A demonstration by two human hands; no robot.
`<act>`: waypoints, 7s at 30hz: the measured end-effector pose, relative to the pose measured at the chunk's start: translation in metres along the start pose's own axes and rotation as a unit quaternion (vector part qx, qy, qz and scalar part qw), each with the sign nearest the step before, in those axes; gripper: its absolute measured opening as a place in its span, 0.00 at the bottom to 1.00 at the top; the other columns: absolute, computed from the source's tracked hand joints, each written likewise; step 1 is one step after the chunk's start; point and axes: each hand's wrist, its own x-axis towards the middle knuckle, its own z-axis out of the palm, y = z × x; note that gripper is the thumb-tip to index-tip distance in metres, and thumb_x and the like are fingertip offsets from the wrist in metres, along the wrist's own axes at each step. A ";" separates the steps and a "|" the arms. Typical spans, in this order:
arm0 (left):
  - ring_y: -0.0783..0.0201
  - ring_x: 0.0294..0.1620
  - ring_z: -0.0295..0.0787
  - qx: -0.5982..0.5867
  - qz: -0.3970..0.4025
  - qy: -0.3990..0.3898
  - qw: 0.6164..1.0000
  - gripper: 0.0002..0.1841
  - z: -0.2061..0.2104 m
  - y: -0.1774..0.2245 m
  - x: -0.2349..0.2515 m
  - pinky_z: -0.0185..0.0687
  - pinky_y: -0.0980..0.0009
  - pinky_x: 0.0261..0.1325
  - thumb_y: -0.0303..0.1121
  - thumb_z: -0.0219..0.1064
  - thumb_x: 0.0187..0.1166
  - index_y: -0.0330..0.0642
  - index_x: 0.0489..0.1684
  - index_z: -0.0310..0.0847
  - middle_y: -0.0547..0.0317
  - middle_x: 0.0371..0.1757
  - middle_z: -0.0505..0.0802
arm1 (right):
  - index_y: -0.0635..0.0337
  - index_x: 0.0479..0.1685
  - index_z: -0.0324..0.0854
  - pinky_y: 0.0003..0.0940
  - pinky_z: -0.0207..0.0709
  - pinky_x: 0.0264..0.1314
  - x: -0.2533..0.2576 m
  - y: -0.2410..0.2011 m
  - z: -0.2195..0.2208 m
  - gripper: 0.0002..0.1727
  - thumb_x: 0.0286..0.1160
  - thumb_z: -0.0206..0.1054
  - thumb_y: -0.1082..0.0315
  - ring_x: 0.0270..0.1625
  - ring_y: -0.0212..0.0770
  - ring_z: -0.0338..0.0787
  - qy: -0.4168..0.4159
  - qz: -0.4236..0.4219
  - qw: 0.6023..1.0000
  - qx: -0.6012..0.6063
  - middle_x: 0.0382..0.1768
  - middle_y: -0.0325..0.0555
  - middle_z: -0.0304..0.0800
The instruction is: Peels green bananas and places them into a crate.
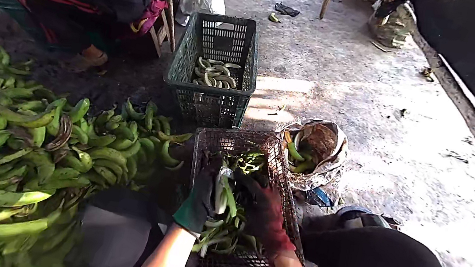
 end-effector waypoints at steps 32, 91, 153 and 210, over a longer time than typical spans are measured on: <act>0.67 0.33 0.90 0.073 -0.038 0.002 0.997 0.15 -0.012 0.017 0.004 0.88 0.71 0.36 0.37 0.51 0.92 0.36 0.58 0.80 0.55 0.37 0.92 | 0.50 0.56 0.94 0.58 0.83 0.58 -0.031 -0.004 0.013 0.16 0.70 0.70 0.68 0.55 0.53 0.91 -0.082 0.026 0.986 0.145 0.53 0.53 0.92; 0.66 0.54 0.89 0.216 0.233 -0.045 0.947 0.30 -0.011 0.019 -0.028 0.87 0.69 0.59 0.30 0.73 0.70 0.32 0.74 0.71 0.54 0.56 0.90 | 0.61 0.77 0.75 0.44 0.88 0.45 -0.018 -0.022 -0.051 0.23 0.88 0.55 0.62 0.38 0.42 0.92 -0.073 0.242 0.943 0.217 0.41 0.47 0.92; 0.74 0.39 0.86 0.062 0.107 0.035 0.992 0.13 -0.002 -0.010 0.004 0.85 0.76 0.43 0.26 0.47 0.90 0.36 0.68 0.68 0.59 0.44 0.86 | 0.39 0.63 0.92 0.73 0.73 0.63 -0.020 -0.012 0.004 0.22 0.68 0.68 0.66 0.62 0.65 0.87 -0.025 0.016 0.999 0.040 0.57 0.56 0.92; 0.67 0.64 0.80 0.327 0.117 0.050 0.936 0.21 -0.002 0.005 -0.014 0.72 0.74 0.71 0.29 0.46 0.93 0.23 0.76 0.69 0.40 0.67 0.84 | 0.39 0.74 0.85 0.63 0.76 0.68 0.025 -0.025 -0.004 0.22 0.83 0.59 0.63 0.63 0.57 0.89 -0.097 0.072 0.993 0.015 0.61 0.53 0.91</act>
